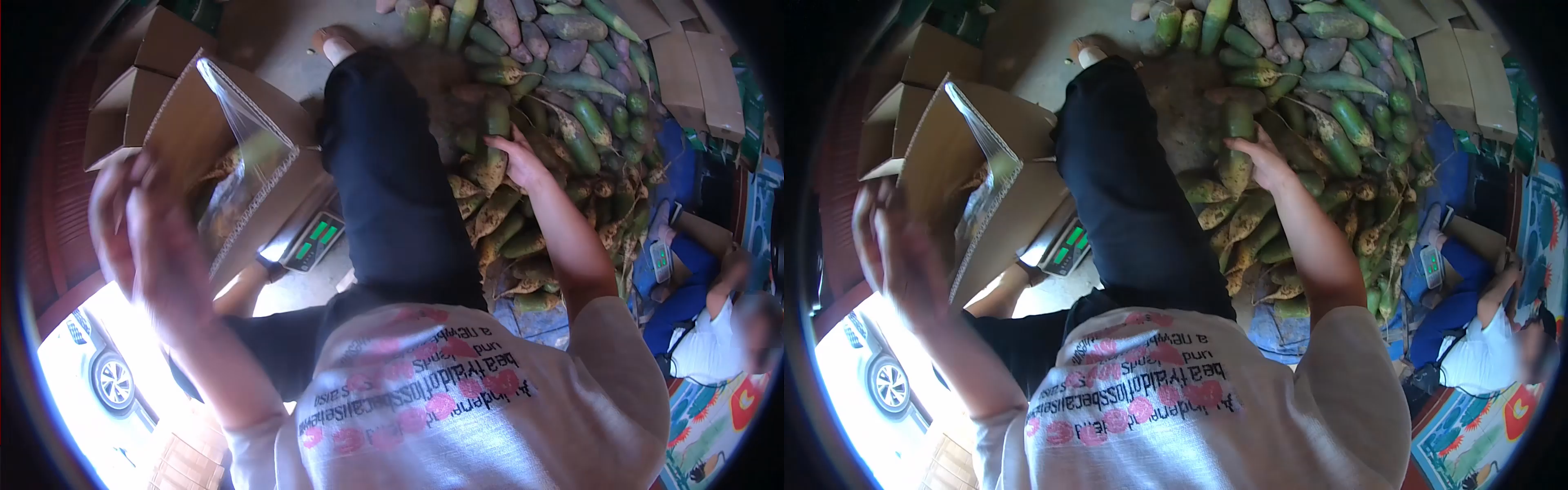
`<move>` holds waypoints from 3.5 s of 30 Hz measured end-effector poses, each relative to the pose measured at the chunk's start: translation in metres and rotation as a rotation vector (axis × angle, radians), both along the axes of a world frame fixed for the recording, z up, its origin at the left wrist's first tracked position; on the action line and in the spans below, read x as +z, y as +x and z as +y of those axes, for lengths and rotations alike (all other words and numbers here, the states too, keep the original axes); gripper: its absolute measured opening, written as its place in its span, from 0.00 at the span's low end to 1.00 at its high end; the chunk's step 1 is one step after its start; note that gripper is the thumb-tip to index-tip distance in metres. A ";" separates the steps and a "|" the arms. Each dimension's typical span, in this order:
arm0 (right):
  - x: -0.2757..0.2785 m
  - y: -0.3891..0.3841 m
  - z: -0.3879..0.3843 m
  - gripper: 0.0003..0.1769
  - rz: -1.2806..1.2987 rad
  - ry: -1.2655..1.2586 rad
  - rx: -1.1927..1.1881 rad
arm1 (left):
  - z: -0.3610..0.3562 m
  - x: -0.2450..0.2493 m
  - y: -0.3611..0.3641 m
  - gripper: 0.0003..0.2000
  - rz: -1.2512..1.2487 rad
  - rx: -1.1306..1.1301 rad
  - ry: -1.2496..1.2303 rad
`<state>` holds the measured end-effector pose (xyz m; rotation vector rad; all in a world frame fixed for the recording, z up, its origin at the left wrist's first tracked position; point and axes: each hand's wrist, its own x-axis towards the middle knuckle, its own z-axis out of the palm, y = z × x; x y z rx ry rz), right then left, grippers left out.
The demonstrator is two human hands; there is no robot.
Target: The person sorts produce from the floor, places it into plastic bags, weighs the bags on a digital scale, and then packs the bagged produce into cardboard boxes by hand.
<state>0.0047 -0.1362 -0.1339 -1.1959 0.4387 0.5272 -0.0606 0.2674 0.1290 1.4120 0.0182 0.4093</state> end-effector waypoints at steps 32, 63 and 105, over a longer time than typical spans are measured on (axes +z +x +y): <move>-0.092 0.296 0.207 0.56 -0.412 -1.005 0.697 | 0.088 -0.073 -0.076 0.14 0.351 0.578 1.212; -0.022 -0.203 -0.154 0.18 0.038 -1.466 0.371 | 0.099 -0.076 -0.077 0.10 0.037 0.533 1.510; -0.091 -0.266 -0.131 0.14 0.576 0.442 -0.550 | 0.004 -0.021 -0.031 0.12 -0.349 0.316 1.322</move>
